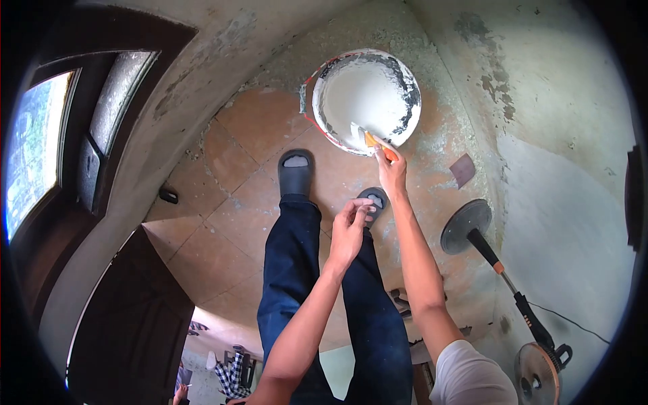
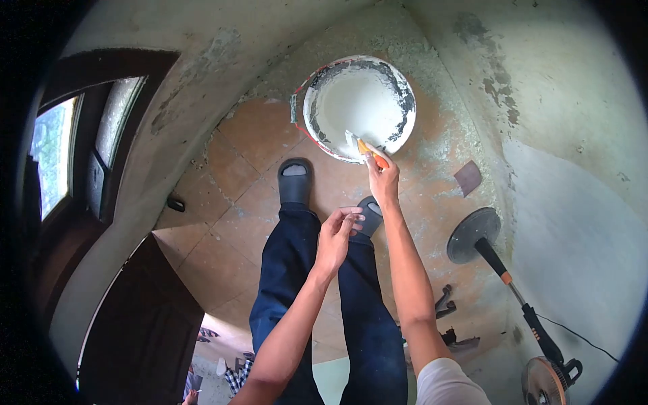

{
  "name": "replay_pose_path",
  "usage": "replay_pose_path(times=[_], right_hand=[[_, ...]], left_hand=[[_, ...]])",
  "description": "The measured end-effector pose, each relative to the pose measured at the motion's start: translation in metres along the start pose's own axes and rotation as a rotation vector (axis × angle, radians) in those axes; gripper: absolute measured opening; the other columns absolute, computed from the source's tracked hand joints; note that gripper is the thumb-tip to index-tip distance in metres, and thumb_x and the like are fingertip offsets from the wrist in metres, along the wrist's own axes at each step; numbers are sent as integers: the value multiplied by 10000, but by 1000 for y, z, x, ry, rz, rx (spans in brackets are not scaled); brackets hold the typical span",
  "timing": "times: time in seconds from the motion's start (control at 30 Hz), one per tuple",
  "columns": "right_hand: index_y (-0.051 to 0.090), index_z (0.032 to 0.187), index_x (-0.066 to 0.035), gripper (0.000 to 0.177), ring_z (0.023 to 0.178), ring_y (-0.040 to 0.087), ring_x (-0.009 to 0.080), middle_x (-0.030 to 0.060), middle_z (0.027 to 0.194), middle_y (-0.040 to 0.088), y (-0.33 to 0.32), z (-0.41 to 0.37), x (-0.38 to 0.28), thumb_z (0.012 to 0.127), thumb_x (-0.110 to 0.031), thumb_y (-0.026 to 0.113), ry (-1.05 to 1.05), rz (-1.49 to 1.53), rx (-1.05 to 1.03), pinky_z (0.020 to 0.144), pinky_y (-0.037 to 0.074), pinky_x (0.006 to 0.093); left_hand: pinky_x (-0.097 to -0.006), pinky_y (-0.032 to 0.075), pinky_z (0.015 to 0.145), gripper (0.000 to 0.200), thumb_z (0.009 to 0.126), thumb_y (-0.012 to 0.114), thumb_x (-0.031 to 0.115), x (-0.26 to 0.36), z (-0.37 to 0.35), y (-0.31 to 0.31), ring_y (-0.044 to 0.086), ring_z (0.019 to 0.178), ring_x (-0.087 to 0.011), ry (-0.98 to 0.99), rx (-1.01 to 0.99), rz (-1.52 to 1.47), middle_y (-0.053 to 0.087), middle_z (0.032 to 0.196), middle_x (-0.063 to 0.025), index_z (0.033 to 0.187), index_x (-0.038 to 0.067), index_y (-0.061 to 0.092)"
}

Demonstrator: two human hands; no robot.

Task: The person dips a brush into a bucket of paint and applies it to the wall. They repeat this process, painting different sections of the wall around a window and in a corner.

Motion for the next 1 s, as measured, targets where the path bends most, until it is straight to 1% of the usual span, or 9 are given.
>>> replay_pose_path(times=[0.13,0.23,0.27,0.33,0.47,0.57,0.67,0.9,1.0], right_hand=[[753,1337,40,338,996,730,172,124,1134,809,-1,0,13,1110,-205,703,-62,57,19,898,577,323],[780,1258,25,375,725,595,94,-9,904,726,-9,-5,17,1118,-316,710,285,319,40,666,486,296],[780,1258,25,375,725,595,94,-9,904,726,-6,-4,16,1118,-316,710,283,319,39,666,486,296],[779,1280,17,382,724,597,96,-3,911,729,-3,1,21,1117,-321,709,-88,68,113,671,490,300],[772,1306,18,374,837,688,125,69,973,782,-13,3,21,1118,-297,699,130,136,88,766,546,317],[767,1347,5,334,978,723,130,86,1123,806,-16,5,16,1125,-229,678,-165,-30,45,860,566,312],[763,1358,3,323,990,719,139,67,1162,801,-17,1,11,1122,-202,684,103,212,54,879,567,306],[733,1455,-62,388,780,543,28,-52,1042,709,-16,2,20,1144,-285,669,-116,97,47,676,444,214],[743,1451,-86,388,741,453,2,-93,929,612,-21,-3,8,1143,-312,675,238,470,84,627,364,199]], left_hand=[[-309,523,932,297,1155,543,188,-3,1,0,696,1024,-150,10,4,-19,763,1189,-69,1336,29,718],[-309,522,932,306,1150,562,211,0,2,0,693,1037,-148,21,-10,-16,763,1196,-68,1343,25,710],[-309,522,932,306,1150,562,211,1,2,1,693,1037,-148,22,-9,-17,763,1196,-68,1343,25,710],[-320,544,942,276,1147,530,95,5,0,4,691,1032,-152,7,-15,1,746,1200,-83,1349,6,696],[-326,581,938,305,1126,467,-52,-7,1,4,694,1015,-161,93,-50,-46,719,1211,-110,1345,-23,676],[-327,611,920,362,1100,412,-145,-2,-2,6,695,1007,-169,68,-75,-41,695,1224,-133,1351,-41,651],[-328,617,893,323,1109,453,-114,1,-4,6,697,1000,-172,38,-78,-95,695,1236,-140,1363,-35,636],[-287,567,816,290,1065,641,-44,7,-8,10,688,931,-131,37,-37,-17,715,1158,-83,1351,-8,670],[-257,526,785,303,1018,763,23,2,-7,7,662,904,-93,52,-14,86,726,1125,-40,1317,17,712]])
Point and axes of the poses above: each hand's wrist, its own z-axis towards the middle knuckle, its own y-axis out of the palm, x = y × z, the point moved 1 cm from there along z, towards the middle knuckle
